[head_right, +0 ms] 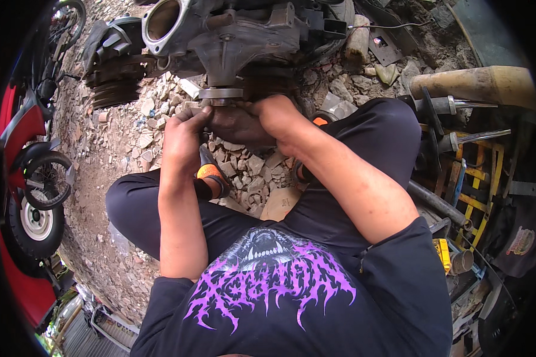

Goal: The person sits cross-legged on the ground and uses a small metal file to manually smooth the surface of a metal ring attached to a motorcycle engine casing. The person repeatedly rubs the file against the ring's edge to remove burrs or smooth the surface.

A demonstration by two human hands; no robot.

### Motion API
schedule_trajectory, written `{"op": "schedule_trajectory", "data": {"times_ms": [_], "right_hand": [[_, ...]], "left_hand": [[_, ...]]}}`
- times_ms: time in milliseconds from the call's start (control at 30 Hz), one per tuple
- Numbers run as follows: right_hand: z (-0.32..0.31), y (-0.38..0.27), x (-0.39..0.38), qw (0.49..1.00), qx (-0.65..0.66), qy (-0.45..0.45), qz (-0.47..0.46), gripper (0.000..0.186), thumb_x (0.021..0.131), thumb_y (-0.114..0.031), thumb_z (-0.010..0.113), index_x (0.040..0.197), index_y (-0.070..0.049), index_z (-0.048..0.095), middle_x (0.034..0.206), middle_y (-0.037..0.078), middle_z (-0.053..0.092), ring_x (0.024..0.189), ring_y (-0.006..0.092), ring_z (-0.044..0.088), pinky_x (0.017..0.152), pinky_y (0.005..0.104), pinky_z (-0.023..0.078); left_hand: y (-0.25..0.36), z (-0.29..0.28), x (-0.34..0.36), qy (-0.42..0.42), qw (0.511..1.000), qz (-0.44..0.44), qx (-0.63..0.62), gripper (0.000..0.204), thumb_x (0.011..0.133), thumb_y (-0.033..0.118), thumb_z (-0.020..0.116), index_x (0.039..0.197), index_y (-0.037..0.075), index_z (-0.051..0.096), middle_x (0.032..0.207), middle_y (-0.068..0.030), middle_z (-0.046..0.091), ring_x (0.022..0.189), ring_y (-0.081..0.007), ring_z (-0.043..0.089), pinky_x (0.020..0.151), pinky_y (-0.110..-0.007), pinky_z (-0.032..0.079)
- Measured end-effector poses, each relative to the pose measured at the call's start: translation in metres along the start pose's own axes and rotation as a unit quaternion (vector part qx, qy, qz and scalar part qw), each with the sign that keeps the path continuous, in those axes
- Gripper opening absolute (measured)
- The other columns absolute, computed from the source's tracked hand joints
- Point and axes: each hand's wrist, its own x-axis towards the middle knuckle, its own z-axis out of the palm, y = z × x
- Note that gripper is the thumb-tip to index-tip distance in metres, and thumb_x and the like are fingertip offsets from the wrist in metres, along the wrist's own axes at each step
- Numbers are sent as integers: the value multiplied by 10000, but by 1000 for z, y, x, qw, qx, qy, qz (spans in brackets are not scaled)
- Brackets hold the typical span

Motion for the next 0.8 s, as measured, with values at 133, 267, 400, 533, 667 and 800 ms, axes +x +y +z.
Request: {"op": "schedule_trajectory", "data": {"times_ms": [133, 267, 400, 533, 667, 800], "right_hand": [[1, 4, 6, 999, -22, -14, -18, 247, 1023, -56, 562, 1201, 83, 665, 1119, 144, 733, 919, 199, 743, 827, 345, 613], [3, -1, 3, 999, -34, -7, 7, 260, 1024, -56, 555, 1213, 82, 666, 1126, 141, 732, 935, 202, 743, 811, 347, 613], [-6, -4, -2, 998, -62, -16, -18, 262, 1033, -90, 570, 1193, 83, 683, 1106, 129, 740, 917, 187, 731, 810, 335, 592], [6, -3, -8, 987, -153, -33, -45, 279, 1042, -170, 603, 1122, 74, 713, 1015, 106, 750, 817, 144, 688, 747, 310, 546], [12, 0, -5, 982, -178, -3, -65, 314, 1047, -228, 617, 1069, 65, 729, 938, 91, 747, 731, 123, 643, 692, 297, 505], [11, 5, -3, 986, -143, -18, -81, 389, 1046, -275, 607, 1048, 98, 717, 890, 101, 720, 765, 143, 614, 727, 327, 497]], "left_hand": [[6, -4, 5, 2, 1000, 6, 0, 204, 999, 170, 697, 990, -29, 743, 824, -33, 714, 700, -65, 572, 649, -236, 409], [-2, -7, 4, -28, 1000, 6, -2, 199, 1002, 150, 689, 1013, -44, 734, 922, -60, 738, 834, -111, 634, 796, -253, 461], [5, 0, -5, -28, 999, 2, 17, 226, 994, 153, 707, 1071, -58, 731, 939, -44, 735, 822, -85, 617, 766, -259, 468], [14, -22, -12, -19, 999, -5, 33, 224, 997, 209, 708, 1037, -8, 747, 888, -15, 718, 719, -67, 578, 667, -218, 434], [13, -28, -10, -10, 1000, -9, -2, 234, 987, 181, 710, 1022, -47, 749, 899, -51, 730, 788, -90, 606, 751, -246, 467], [17, -20, -10, 7, 1000, -3, -20, 255, 986, 174, 712, 1033, -75, 746, 904, -74, 737, 814, -107, 622, 777, -258, 482]]}}
